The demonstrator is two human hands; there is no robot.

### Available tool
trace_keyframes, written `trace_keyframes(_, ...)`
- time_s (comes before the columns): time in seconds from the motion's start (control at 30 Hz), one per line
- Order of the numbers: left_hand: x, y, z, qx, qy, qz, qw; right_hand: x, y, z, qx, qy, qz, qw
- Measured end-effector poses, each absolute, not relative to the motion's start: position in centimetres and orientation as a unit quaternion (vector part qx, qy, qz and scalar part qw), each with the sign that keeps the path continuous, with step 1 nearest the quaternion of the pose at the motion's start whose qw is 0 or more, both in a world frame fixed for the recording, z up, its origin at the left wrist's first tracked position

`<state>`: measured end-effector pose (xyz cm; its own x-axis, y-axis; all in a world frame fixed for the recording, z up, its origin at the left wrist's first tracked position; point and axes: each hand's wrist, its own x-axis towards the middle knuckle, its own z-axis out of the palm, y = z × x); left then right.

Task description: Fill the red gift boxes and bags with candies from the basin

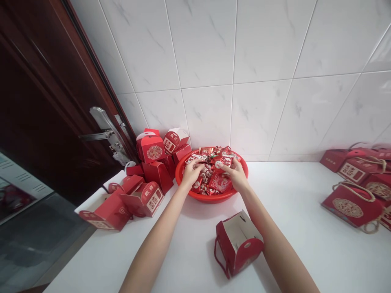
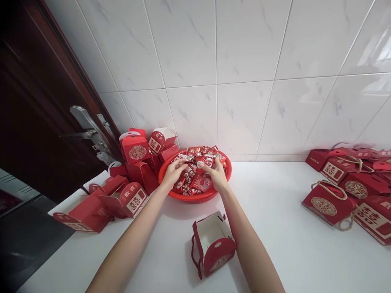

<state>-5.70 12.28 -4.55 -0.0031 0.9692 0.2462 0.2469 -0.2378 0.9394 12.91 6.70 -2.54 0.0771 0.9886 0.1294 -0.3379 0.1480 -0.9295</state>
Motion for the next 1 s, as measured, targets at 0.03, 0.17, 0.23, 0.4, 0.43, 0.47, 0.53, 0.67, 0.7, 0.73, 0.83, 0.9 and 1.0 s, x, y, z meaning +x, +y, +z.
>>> trace_keyframes(0.03,-5.7,12.2,-4.5,0.596,0.503,0.506,0.368,12.9,6.7,-2.6,-0.381,-0.426,0.530,0.627)
trace_keyframes(0.17,-5.7,11.9,-3.9,0.566,0.503,0.514,0.404,12.9,6.8,-2.7,-0.384,-0.424,0.526,0.629)
trace_keyframes(0.23,-5.6,11.7,-3.7,0.556,0.502,0.510,0.423,12.9,6.8,-2.6,-0.384,-0.424,0.529,0.628)
trace_keyframes(0.4,-5.5,11.4,-3.4,0.540,0.499,0.501,0.456,12.8,6.7,-2.5,-0.366,-0.422,0.537,0.632)
trace_keyframes(0.43,-5.5,11.5,-3.4,0.537,0.499,0.501,0.460,12.8,6.7,-2.5,-0.368,-0.420,0.537,0.632)
trace_keyframes(0.47,-5.5,11.5,-3.4,0.535,0.498,0.500,0.464,12.8,6.8,-2.5,-0.372,-0.418,0.537,0.632)
trace_keyframes(0.53,-5.5,11.6,-3.4,0.531,0.496,0.502,0.470,12.7,6.8,-2.5,-0.377,-0.418,0.535,0.630)
trace_keyframes(0.67,-5.5,11.5,-3.2,0.523,0.486,0.511,0.478,12.7,6.8,-2.4,-0.367,-0.416,0.535,0.638)
trace_keyframes(0.7,-5.5,11.5,-3.2,0.522,0.483,0.514,0.479,12.7,6.8,-2.4,-0.364,-0.414,0.537,0.639)
trace_keyframes(0.73,-5.5,11.4,-3.1,0.521,0.480,0.517,0.481,12.7,6.8,-2.3,-0.362,-0.413,0.540,0.638)
trace_keyframes(0.83,-5.5,11.2,-2.9,0.519,0.470,0.528,0.482,12.7,6.8,-2.4,-0.359,-0.418,0.544,0.632)
trace_keyframes(0.9,-5.5,11.1,-2.8,0.515,0.463,0.539,0.479,12.8,6.8,-2.5,-0.355,-0.422,0.536,0.640)
trace_keyframes(1.0,-5.5,11.2,-2.8,0.504,0.454,0.566,0.469,12.8,6.9,-2.6,-0.346,-0.420,0.517,0.661)
